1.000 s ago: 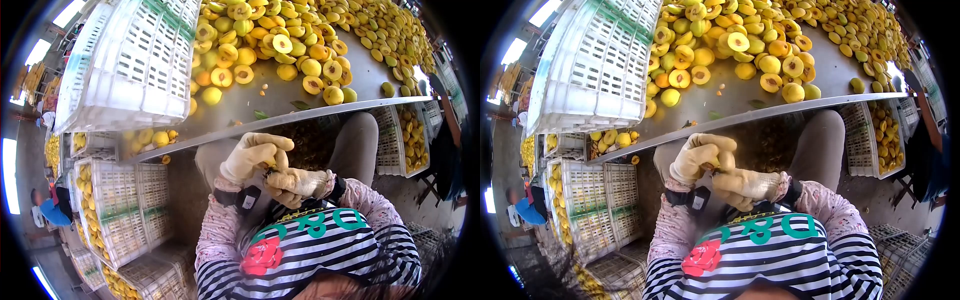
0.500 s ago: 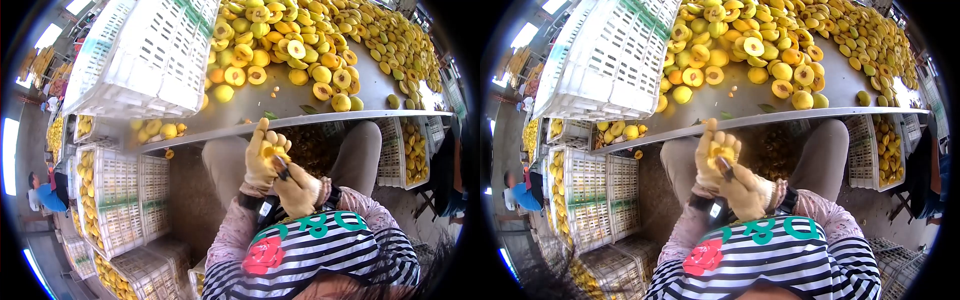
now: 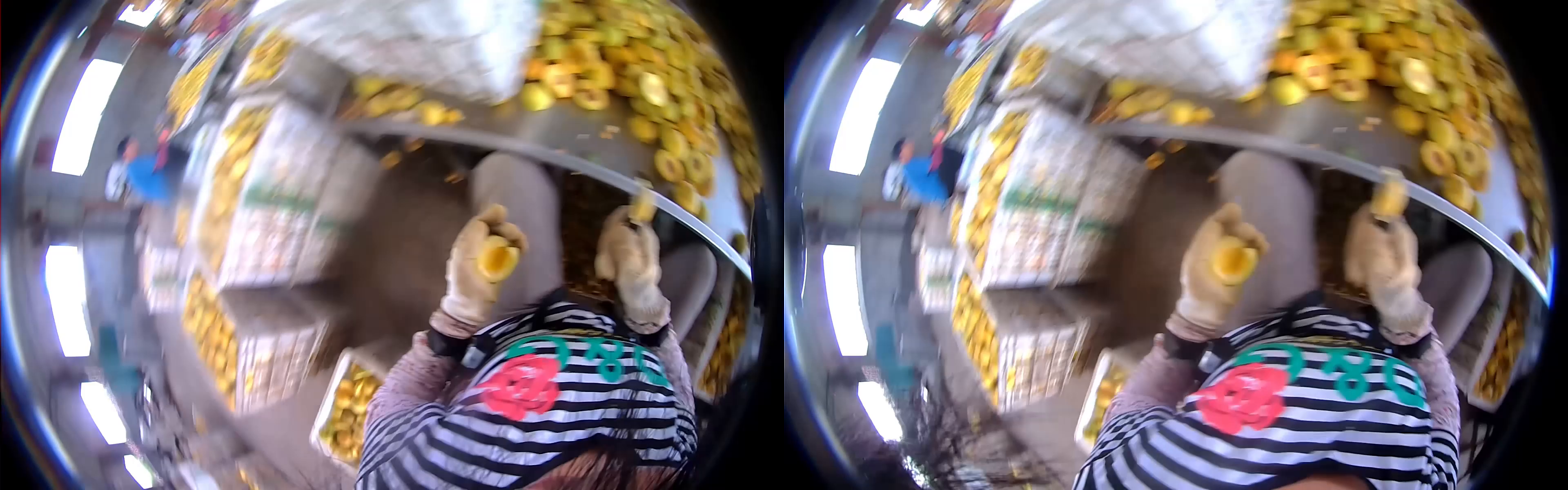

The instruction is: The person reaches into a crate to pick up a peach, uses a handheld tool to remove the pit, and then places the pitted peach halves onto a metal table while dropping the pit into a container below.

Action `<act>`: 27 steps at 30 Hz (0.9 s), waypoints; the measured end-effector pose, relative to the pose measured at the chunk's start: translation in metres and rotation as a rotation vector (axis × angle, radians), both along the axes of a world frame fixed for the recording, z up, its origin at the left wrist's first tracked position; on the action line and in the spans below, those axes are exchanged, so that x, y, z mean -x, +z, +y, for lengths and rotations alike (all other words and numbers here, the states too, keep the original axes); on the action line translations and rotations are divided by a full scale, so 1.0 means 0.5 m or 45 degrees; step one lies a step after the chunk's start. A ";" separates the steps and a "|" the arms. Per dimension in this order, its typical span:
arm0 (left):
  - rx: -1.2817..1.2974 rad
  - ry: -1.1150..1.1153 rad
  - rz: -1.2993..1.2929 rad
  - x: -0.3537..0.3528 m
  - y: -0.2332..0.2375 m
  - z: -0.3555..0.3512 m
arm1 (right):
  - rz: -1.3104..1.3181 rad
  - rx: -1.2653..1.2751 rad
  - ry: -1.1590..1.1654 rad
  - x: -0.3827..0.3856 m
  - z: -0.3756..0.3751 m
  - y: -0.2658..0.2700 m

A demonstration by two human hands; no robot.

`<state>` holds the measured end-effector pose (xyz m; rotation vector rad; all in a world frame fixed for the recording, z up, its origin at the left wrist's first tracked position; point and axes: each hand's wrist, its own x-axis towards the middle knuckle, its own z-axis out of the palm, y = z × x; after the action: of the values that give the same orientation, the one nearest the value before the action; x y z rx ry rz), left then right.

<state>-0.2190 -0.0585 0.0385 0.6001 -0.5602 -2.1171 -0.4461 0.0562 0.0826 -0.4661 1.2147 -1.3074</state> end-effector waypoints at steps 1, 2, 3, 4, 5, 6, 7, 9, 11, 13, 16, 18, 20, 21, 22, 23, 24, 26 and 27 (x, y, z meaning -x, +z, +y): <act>0.083 0.127 -0.156 -0.042 0.011 0.021 | -0.071 -0.111 0.076 0.018 -0.007 -0.039; 0.154 0.251 -0.330 -0.084 0.020 0.041 | -0.131 -0.239 0.160 0.035 -0.009 -0.084; 0.245 0.372 -0.426 -0.128 0.015 0.058 | -0.173 -0.357 0.233 0.051 -0.006 -0.130; 0.217 0.528 -0.551 -0.168 0.006 0.084 | -0.143 -0.514 0.161 0.041 0.012 -0.176; 0.212 0.702 -0.681 -0.214 -0.005 0.088 | -0.112 -0.638 0.103 0.040 0.003 -0.262; 0.195 0.792 -0.861 -0.265 -0.004 0.101 | -0.049 -0.545 0.095 0.007 -0.016 -0.208; -0.069 0.905 -0.856 -0.299 -0.010 0.124 | 0.013 -0.452 0.085 -0.027 -0.040 -0.152; -0.104 1.049 -0.961 -0.388 -0.101 0.171 | 0.202 -0.533 -0.128 -0.041 -0.097 -0.160; 0.032 1.088 -1.595 -0.495 -0.181 0.238 | 0.251 -0.400 -0.013 0.004 -0.121 -0.228; -0.245 1.107 -2.210 -0.612 -0.254 0.319 | 0.283 -0.377 0.007 0.002 -0.126 -0.223; -0.828 1.230 -2.422 -0.756 -0.230 0.395 | 0.377 -0.304 -0.052 -0.011 -0.118 -0.215; -0.925 1.583 -2.346 -0.779 -0.218 0.433 | 0.527 -0.331 -0.103 -0.018 -0.116 -0.210; -0.966 1.311 -2.534 -0.792 -0.236 0.460 | 0.544 -0.388 -0.101 -0.018 -0.110 -0.214; -1.123 0.955 -2.671 -0.781 -0.259 0.468 | 0.492 -0.429 -0.071 0.000 -0.109 -0.225; -1.204 0.457 -3.030 -0.792 -0.339 0.475 | 0.442 -0.470 -0.043 0.017 -0.106 -0.234; -1.141 0.551 -3.130 -0.779 -0.355 0.470 | 0.419 -0.412 0.015 0.030 -0.097 -0.240; -1.102 0.592 -3.061 -0.790 -0.358 0.468 | 0.397 -0.351 0.072 0.045 -0.087 -0.247; -1.084 0.510 -3.046 -0.811 -0.365 0.473 | 0.507 -0.286 0.162 0.059 -0.073 -0.251; -0.894 0.590 -3.165 -0.806 -0.367 0.482 | 0.633 -0.261 0.184 0.059 -0.077 -0.261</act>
<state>0.1838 0.1823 -0.1448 3.1163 -0.5828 0.0551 -0.4755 0.0178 -0.0479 -0.7420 1.6734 -0.9559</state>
